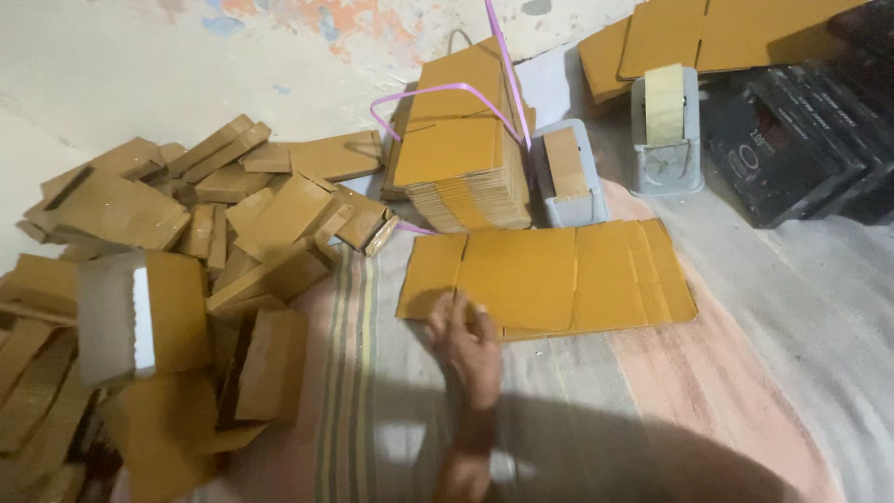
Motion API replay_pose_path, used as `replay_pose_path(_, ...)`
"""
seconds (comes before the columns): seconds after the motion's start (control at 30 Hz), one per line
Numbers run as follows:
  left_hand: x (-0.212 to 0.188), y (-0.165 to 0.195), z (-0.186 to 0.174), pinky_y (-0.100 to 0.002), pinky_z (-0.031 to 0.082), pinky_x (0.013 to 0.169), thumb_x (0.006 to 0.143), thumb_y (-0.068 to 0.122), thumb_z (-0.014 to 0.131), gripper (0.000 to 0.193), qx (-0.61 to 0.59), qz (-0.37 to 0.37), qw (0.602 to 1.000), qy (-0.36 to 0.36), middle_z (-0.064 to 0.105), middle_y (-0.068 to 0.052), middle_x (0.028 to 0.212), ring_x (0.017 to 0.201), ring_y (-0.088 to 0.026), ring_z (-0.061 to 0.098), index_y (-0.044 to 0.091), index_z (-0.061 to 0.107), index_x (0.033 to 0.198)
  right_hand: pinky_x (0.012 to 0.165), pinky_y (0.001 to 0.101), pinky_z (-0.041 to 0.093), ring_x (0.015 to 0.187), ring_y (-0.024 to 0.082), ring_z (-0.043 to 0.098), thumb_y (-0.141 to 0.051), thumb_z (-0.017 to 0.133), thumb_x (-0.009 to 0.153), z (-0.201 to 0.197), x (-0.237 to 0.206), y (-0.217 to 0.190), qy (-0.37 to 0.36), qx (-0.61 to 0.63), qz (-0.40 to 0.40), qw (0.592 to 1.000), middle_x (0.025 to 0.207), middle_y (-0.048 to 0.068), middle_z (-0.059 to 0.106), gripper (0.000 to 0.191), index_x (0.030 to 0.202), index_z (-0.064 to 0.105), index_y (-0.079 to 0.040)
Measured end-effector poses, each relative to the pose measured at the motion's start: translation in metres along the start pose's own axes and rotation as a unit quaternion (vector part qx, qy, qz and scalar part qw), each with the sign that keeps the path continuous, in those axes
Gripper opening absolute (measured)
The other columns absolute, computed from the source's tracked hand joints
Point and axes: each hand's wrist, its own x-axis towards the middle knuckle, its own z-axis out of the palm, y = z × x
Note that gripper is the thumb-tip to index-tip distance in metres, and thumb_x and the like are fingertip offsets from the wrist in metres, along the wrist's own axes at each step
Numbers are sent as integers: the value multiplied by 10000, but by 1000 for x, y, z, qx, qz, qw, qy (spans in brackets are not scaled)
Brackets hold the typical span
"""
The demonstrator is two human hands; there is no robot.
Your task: The person folds flat cardboard sheets into small rectangular boxes by hand. They repeatedly fold the side flaps, crease the edges, and form the box shape, then place the finished box aside. The process is repeated for multiple boxes.
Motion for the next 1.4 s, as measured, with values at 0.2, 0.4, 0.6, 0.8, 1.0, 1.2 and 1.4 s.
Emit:
replay_pose_path(0.2, 80, -59, 8, -653, 419, 1012, 775, 586, 773, 882, 199, -195, 960, -33, 502, -234, 1483, 1335, -486, 433, 59, 553, 1447, 896, 434, 597, 1038, 316, 734, -373, 667, 932, -101, 34, 69, 157, -144, 109, 971, 1373, 187, 574, 720, 1543, 444, -65)
replay_pose_path(0.4, 93, -71, -5, -426, 562, 861, 874, 522, 741, 564, -12, -235, 955, -179, 779, -158, 1077, 1002, -312, 741, 62, 769, 1200, 1039, 447, 508, 1242, 365, 619, -305, 720, 911, -124, 82, 123, 188, -48, 117, 974, 1409, 276, 560, 755, 1530, 393, -21)
replay_pose_path(0.6, 43, -81, -31, -264, 455, 774, 978, 240, 735, 274, -470, -216, 845, -135, 598, 30, 913, 840, -89, 528, -8, 666, 1072, 1096, 465, 426, 1245, 302, 592, -258, 653, 952, -138, 54, 77, 236, -16, 185, 954, 1404, 200, 575, 798, 1667, 310, -176)
replay_pose_path(0.8, -55, -84, -53, -286, 391, 725, 1106, 319, 541, 356, -528, -333, 780, -44, 519, -14, 990, 836, -135, 443, -10, 661, 1174, 1164, 492, 277, 1459, 312, 374, -231, 530, 1032, -133, -29, 95, 209, 104, 144, 962, 1608, 206, 448, 653, 1651, 386, -82)
replay_pose_path(1.0, -101, -39, -49, -331, 387, 921, 1094, 426, 399, 514, -637, -386, 667, -14, 529, -64, 1232, 1076, -166, 479, 5, 555, 1346, 1181, 511, 156, 1594, 285, 96, -348, 493, 1025, -112, -59, 133, 114, 117, 94, 982, 1783, 99, 131, 830, 1749, 118, -195)
replay_pose_path(1.2, -63, 2, -79, -460, 361, 1131, 1043, 663, 309, 813, -528, -148, 833, -74, 524, -159, 1432, 1304, -253, 494, 6, 432, 1506, 1210, 526, 189, 1562, 349, 229, -613, 564, 898, -116, -37, 102, 189, 76, -17, 979, 1690, 186, 295, 1009, 1686, 185, -109)
replay_pose_path(1.4, -51, 6, -98, -523, 290, 1297, 1012, 811, 236, 999, -435, -18, 899, 56, 458, -201, 1596, 1498, -303, 434, 27, 299, 1628, 1201, 563, 263, 1533, 395, 325, -848, 385, 839, -139, -37, 43, 139, 125, -58, 981, 1651, 228, 348, 1138, 1638, 238, -52)
